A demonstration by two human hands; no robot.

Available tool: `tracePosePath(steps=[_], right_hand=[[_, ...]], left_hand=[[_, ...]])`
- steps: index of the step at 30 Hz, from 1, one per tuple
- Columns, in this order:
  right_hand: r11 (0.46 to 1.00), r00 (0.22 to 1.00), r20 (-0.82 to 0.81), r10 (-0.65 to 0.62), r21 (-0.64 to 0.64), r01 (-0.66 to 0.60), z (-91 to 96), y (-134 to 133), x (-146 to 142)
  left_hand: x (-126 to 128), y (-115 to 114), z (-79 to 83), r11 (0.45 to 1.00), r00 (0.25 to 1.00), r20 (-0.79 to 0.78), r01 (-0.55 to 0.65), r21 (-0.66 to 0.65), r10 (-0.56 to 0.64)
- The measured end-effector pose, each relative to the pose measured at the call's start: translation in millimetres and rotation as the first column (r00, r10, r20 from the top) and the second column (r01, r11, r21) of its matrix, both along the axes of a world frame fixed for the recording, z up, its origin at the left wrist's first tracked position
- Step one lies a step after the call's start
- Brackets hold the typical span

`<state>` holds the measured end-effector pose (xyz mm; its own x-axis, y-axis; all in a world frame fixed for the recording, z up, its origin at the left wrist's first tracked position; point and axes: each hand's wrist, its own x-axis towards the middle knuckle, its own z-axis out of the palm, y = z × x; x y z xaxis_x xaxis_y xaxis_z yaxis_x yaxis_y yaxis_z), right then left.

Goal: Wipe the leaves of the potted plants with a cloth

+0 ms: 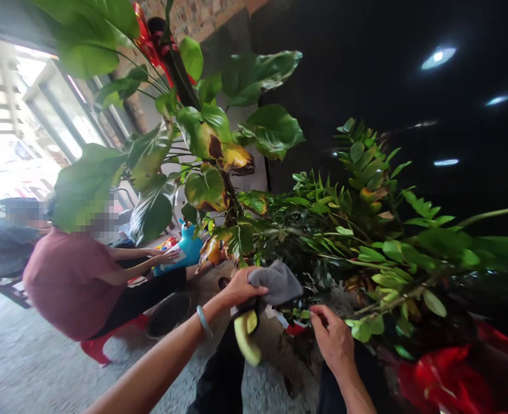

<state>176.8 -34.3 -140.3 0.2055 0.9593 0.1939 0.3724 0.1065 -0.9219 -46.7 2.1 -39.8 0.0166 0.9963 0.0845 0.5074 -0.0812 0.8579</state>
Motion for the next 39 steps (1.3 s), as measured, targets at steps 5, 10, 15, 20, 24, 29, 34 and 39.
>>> tracePosePath(steps=[5, 10, 15, 20, 24, 29, 34, 39], right_hand=[[1.000, 1.000, 0.005, 0.012, -0.024, -0.012, -1.4, -0.2, 2.2], [0.997, 1.000, 0.009, 0.011, -0.071, -0.010, -3.3, 1.9, -2.1], [1.000, 1.000, 0.025, 0.017, -0.017, -0.016, -2.5, 1.0, -2.7], [1.000, 1.000, 0.030, 0.003, -0.026, -0.003, -4.3, 0.8, 1.8], [1.000, 0.999, 0.042, -0.002, -0.025, 0.003, -5.3, 1.6, 0.1], [1.000, 0.999, 0.039, 0.000, 0.019, -0.001, -4.2, 0.5, -1.2], [1.000, 1.000, -0.016, -0.005, 0.027, 0.005, -1.1, -3.3, 2.6], [0.999, 0.997, -0.082, -0.005, -0.055, 0.000, 3.3, -7.6, 8.4]], left_hand=[[-9.5, 3.7, 30.7, 0.961, 0.991, 0.113, -0.105, 0.256, 0.078], [-6.9, 8.0, 47.6, 0.900, 0.964, 0.137, -0.261, 0.349, 0.226], [-3.7, -14.3, -4.4, 0.997, 0.989, -0.139, 0.041, -0.068, -0.050], [-9.2, -8.6, 16.3, 0.990, 0.998, 0.068, -0.024, 0.136, 0.015], [-8.8, 5.1, 44.4, 0.908, 0.972, 0.150, -0.224, 0.353, 0.181], [-7.9, -7.6, 15.1, 0.995, 0.989, -0.135, -0.045, 0.084, 0.056], [-10.6, -31.5, -14.5, 0.984, 0.963, -0.247, 0.069, -0.162, -0.108], [-8.0, -44.9, -26.4, 0.993, 0.995, -0.100, 0.008, -0.119, -0.020]])
